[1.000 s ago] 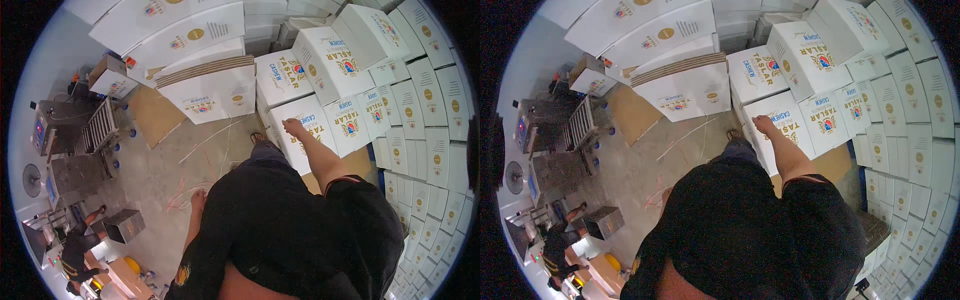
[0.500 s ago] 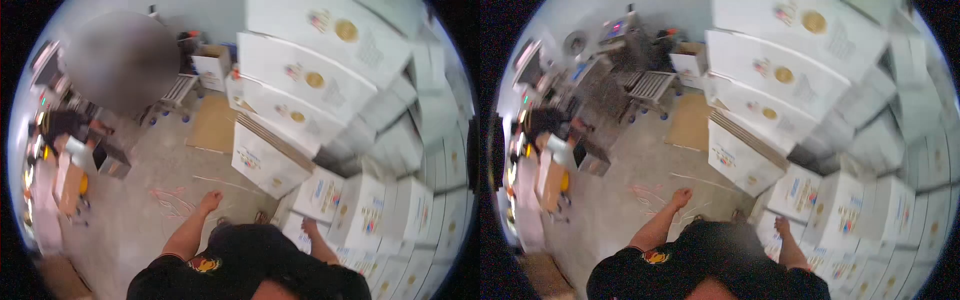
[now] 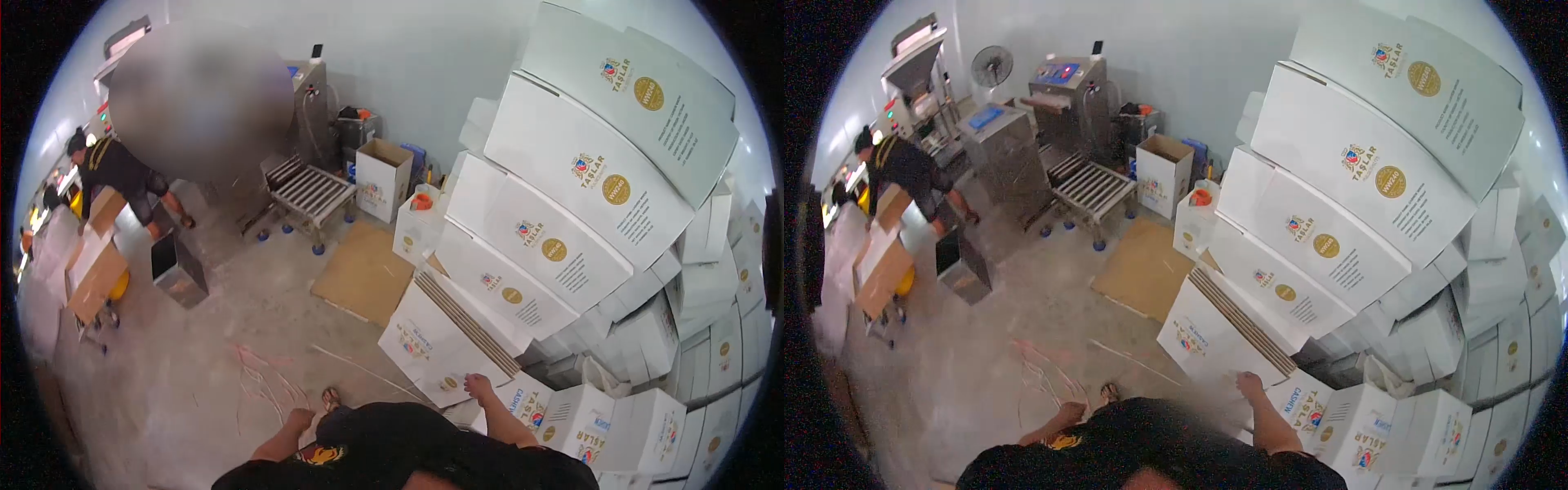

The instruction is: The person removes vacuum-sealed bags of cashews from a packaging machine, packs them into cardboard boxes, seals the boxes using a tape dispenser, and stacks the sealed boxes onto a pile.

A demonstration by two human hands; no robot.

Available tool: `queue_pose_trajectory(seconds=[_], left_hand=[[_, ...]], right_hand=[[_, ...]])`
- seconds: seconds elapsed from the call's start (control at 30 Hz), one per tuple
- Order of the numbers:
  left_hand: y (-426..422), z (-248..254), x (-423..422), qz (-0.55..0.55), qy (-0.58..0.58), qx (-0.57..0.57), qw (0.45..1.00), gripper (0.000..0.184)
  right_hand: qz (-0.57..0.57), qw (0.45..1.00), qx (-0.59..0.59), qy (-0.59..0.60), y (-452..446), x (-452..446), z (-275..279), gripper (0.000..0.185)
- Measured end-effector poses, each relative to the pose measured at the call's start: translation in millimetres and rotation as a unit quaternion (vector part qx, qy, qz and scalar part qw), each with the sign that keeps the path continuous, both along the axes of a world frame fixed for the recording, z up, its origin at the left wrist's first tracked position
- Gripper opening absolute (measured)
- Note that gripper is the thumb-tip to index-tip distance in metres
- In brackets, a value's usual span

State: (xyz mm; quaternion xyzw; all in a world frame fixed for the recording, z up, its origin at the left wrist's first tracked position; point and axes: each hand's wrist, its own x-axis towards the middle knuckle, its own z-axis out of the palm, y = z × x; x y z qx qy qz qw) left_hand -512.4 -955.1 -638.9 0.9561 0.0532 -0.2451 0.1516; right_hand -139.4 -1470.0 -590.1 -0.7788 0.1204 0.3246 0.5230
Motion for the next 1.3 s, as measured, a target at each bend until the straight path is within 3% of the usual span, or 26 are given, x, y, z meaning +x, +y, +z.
queue_pose_trajectory(seconds=[0.07,0.13,0.17,0.2,0.27,0.33,0.37,0.43,0.47,0.5,0.6,0.73,0.83,0.9,0.97,1.1,1.17,1.23,1.27,1.3], left_hand=[[34.7,0.8,17.3,-0.040,-0.045,0.021,0.998,0.020],[78.1,0.4,43.7,-0.055,-0.089,0.039,0.994,0.018],[99.6,1.0,54.1,-0.026,-0.082,0.015,0.996,0.017],[124.3,3.3,68.0,0.051,-0.059,-0.034,0.996,0.016],[168.8,24.3,96.3,0.249,-0.013,-0.133,0.959,0.017],[208.7,44.0,117.0,0.359,-0.002,-0.184,0.915,0.019],[231.2,34.6,121.7,0.401,-0.046,-0.224,0.887,0.023],[234.8,97.9,140.2,0.481,-0.061,-0.297,0.822,0.028],[246.1,101.7,145.3,0.487,-0.069,-0.325,0.808,0.028],[258.7,97.8,148.9,0.493,-0.083,-0.355,0.790,0.029],[275.3,72.7,145.0,0.525,-0.079,-0.399,0.748,0.033],[296.7,-42.4,89.0,0.340,-0.122,-0.350,0.865,0.028],[269.6,-56.7,45.1,0.303,-0.115,-0.389,0.862,0.022],[238.2,-51.4,28.2,0.248,-0.095,-0.267,0.926,0.018],[211.0,-10.2,17.2,0.103,-0.062,0.040,0.992,0.017],[199.9,44.3,11.6,0.285,-0.037,-0.216,0.933,0.017],[197.3,54.5,32.1,0.257,-0.048,-0.144,0.954,0.016],[205.9,30.5,45.9,0.130,-0.111,0.095,0.981,0.015],[202.7,43.9,65.0,0.164,-0.097,0.080,0.978,0.022],[195.3,56.0,87.2,0.306,-0.107,-0.004,0.946,0.026]], right_hand=[[0.128,0.959,0.066,-0.244,19.2,10.1,-39.8,0.026],[0.151,0.946,0.012,-0.288,56.0,8.7,-27.3,0.027],[0.112,0.970,-0.060,-0.205,77.4,9.2,-14.7,0.027],[0.072,0.983,-0.127,-0.110,101.1,9.4,6.0,0.028],[0.169,0.943,-0.195,-0.208,125.3,27.9,16.2,0.029],[0.257,0.852,-0.256,-0.377,126.8,41.8,-17.1,0.031],[0.230,0.852,-0.260,-0.392,128.2,43.8,-29.8,0.032],[0.067,0.933,-0.209,-0.286,154.9,33.5,41.7,0.044],[0.067,0.949,-0.203,-0.231,170.9,24.5,96.3,0.047],[0.020,0.955,-0.151,-0.254,177.4,15.8,112.2,0.047],[-0.019,0.967,-0.154,-0.203,174.7,19.7,77.8,0.047],[0.027,0.948,-0.252,-0.191,173.1,24.7,58.2,0.049],[0.015,0.926,-0.317,-0.204,172.0,39.8,41.6,0.055],[-0.004,0.922,-0.337,-0.191,169.9,56.1,41.0,0.059],[-0.010,0.923,-0.339,-0.180,177.9,77.8,60.6,0.066],[0.091,0.911,-0.362,-0.175,176.8,121.5,53.0,0.075],[0.124,0.905,-0.381,-0.142,177.1,130.0,49.7,0.078],[0.132,0.900,-0.405,-0.089,183.6,128.2,52.4,0.081],[0.129,0.896,-0.421,-0.061,187.0,126.5,55.8,0.082],[0.116,0.896,-0.427,-0.045,191.3,124.2,58.9,0.084]])
